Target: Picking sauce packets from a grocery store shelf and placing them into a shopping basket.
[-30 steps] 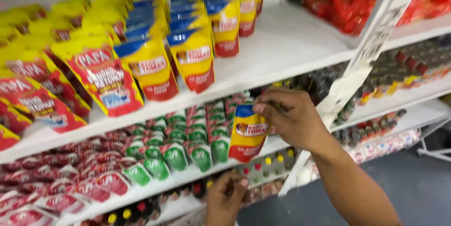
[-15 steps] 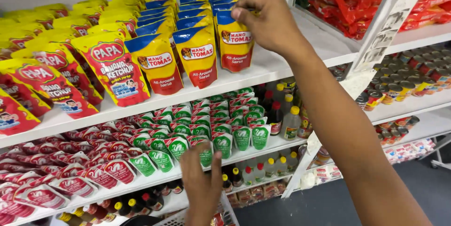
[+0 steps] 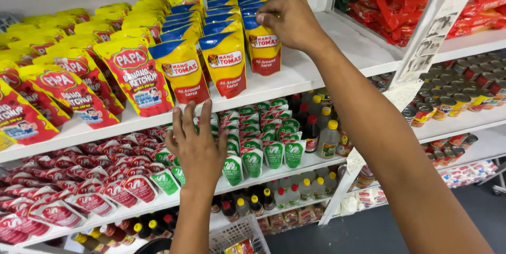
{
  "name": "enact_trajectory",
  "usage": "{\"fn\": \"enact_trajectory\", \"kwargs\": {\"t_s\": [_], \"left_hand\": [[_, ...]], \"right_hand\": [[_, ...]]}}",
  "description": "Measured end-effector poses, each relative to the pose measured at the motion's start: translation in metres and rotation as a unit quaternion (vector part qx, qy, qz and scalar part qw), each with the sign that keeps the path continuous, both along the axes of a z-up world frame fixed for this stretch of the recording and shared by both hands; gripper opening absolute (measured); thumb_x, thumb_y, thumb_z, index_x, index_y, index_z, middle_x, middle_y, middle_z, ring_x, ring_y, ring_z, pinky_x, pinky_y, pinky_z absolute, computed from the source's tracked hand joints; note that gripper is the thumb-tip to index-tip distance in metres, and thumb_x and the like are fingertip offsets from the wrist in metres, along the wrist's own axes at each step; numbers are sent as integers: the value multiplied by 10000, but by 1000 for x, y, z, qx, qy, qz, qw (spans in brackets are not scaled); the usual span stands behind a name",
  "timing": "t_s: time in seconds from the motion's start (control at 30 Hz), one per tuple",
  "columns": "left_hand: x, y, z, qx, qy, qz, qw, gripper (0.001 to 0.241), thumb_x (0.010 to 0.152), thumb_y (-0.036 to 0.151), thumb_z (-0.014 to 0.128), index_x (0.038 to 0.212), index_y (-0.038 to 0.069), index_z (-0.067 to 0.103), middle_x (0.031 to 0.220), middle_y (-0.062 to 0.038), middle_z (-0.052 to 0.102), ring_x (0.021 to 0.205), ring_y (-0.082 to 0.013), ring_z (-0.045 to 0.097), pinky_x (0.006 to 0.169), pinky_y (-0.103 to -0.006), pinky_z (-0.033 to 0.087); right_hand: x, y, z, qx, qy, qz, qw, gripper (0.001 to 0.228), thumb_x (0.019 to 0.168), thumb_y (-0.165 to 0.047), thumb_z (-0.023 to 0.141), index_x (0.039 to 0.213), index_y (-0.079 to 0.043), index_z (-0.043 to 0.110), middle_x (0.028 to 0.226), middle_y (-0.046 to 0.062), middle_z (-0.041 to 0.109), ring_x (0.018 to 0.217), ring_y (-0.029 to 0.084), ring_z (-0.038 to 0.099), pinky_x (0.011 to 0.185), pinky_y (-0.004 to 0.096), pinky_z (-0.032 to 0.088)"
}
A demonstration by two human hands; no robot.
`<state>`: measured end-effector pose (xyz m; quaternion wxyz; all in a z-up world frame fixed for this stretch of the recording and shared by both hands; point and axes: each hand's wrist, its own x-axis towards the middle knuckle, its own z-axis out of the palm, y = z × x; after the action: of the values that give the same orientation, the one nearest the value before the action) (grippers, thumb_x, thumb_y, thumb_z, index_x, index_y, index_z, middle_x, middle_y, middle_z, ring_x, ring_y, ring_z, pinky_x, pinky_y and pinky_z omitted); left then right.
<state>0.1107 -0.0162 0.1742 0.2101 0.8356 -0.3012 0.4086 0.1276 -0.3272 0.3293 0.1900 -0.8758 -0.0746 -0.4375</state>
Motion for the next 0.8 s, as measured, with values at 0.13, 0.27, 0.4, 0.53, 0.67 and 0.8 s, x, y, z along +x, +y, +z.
{"fn": "enact_trajectory", "kwargs": {"t_s": [0.13, 0.27, 0.4, 0.53, 0.67, 0.8], "left_hand": [[-4, 2, 3, 4, 9, -2, 1000, 767, 829, 315, 807, 1514, 188, 487, 1554, -145, 425, 1488, -397, 316, 1097, -636, 287], [-7, 1, 4, -12, 11, -19, 1000, 781, 809, 286, 824, 1506, 181, 487, 1545, -152, 434, 1483, -406, 323, 1086, -632, 304], [-6, 0, 7, -25, 7, -20, 999, 796, 777, 256, 828, 1495, 183, 491, 1527, -143, 447, 1467, -406, 344, 1091, -618, 317], [-6, -2, 8, -37, 7, -21, 999, 794, 769, 251, 824, 1487, 178, 494, 1511, -146, 452, 1450, -411, 355, 1081, -605, 325], [-5, 1, 5, -40, 8, -28, 999, 773, 788, 262, 824, 1483, 178, 496, 1503, -145, 453, 1453, -411, 355, 1094, -594, 336], [-8, -3, 8, -31, 9, -17, 999, 780, 777, 273, 837, 1475, 182, 501, 1497, -129, 456, 1460, -402, 354, 1094, -597, 343]], "right_hand": [[3, -3, -5, 43, 14, 11, 999, 199, 948, -224, 767, 1053, -55, 764, 989, 144, 737, 905, 290, 724, 825, 405, 555], [-1, -10, -13, -5, -28, -3, 1000, 209, 978, -227, 771, 1101, -57, 771, 1035, 162, 723, 951, 315, 706, 851, 421, 547], [-9, -11, -10, -38, -89, 2, 995, 229, 1021, -225, 745, 1181, -62, 764, 1143, 183, 691, 1044, 350, 674, 896, 429, 536], [-20, -3, -11, -12, -104, -14, 994, 248, 1034, -228, 724, 1211, -57, 754, 1170, 190, 669, 1069, 344, 664, 897, 417, 539], [-22, 6, -27, 69, -128, -20, 989, 224, 1040, -217, 700, 1177, -49, 754, 1143, 150, 617, 987, 254, 659, 805, 352, 553], [-34, 19, -40, 115, -191, -22, 975, 169, 1049, -174, 685, 1117, -44, 768, 1083, 104, 589, 941, 196, 647, 735, 319, 524]]}}
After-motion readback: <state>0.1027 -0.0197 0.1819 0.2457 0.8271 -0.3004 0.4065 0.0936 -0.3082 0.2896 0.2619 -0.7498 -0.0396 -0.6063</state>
